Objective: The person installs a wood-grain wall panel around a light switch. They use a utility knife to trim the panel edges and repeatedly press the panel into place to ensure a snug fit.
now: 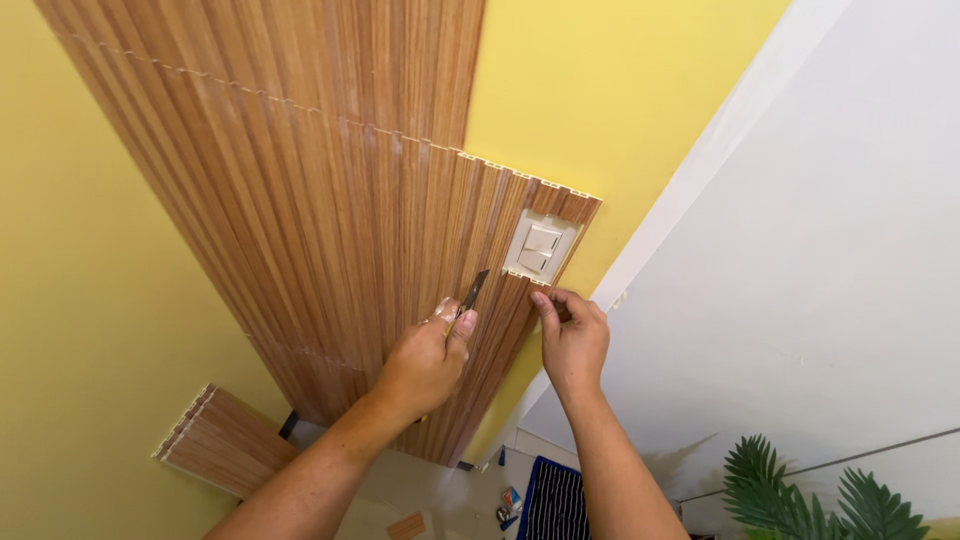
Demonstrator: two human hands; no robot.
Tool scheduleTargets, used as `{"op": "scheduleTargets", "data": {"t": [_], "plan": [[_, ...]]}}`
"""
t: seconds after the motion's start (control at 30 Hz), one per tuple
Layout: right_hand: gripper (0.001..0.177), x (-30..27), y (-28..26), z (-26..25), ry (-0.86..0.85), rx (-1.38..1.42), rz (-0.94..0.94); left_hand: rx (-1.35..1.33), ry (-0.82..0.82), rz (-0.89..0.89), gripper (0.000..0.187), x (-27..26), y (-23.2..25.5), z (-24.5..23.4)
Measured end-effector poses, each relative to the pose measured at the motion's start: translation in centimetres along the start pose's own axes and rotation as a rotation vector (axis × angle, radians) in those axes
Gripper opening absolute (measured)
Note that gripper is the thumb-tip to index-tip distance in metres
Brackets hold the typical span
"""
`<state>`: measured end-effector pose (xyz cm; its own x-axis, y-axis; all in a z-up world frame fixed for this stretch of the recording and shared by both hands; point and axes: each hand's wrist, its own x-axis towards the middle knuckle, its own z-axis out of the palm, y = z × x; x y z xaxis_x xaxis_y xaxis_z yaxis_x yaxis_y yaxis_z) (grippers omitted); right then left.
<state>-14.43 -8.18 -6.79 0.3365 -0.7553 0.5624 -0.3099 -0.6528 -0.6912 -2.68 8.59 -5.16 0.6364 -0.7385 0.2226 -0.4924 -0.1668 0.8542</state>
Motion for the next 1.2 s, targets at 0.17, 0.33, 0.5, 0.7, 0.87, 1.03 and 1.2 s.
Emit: {"op": "scheduleTargets", "data": {"t": [0.17,0.33,0.5,0.7,0.87,1.03,1.2], "plan": [[0.027,0.0,-0.3,-0.1,-0.020,-0.001,0.012,0.010,0.016,-0.045,0.053,-1.2,1.2,0.1],[0.027,0.0,-0.4,-0.3,-0.036,-0.008,-0.025,0.222,-0.051,-0.105,0.051,-0.9,2.1,0.2],[0.024,-0.3,-0.3,-0.5,-0.107,0.154,0.105,0.252,-0.118,-0.182,0.051,-0.9,3.8,0.4],[0.022,0.1,-0.7,0.1,-0.075,0.429,0.275,0.188,0.011,-0.078,0.053,-0.8,2.2,1.6],[0.023,-0.4,-1.0,0.9,0.036,0.436,0.337,0.192,0.097,0.020,0.050,0.2,1.2,2.4],[0.023,-0.1,-0.1,1.8,0.030,0.467,0.333,0.143,0.044,-0.041,0.049,0.2,1.4,2.5],[0.023,-0.9,-0.9,2.2,0.084,0.399,0.329,0.185,0.045,0.051,0.052,0.9,0.3,2.9]]}}
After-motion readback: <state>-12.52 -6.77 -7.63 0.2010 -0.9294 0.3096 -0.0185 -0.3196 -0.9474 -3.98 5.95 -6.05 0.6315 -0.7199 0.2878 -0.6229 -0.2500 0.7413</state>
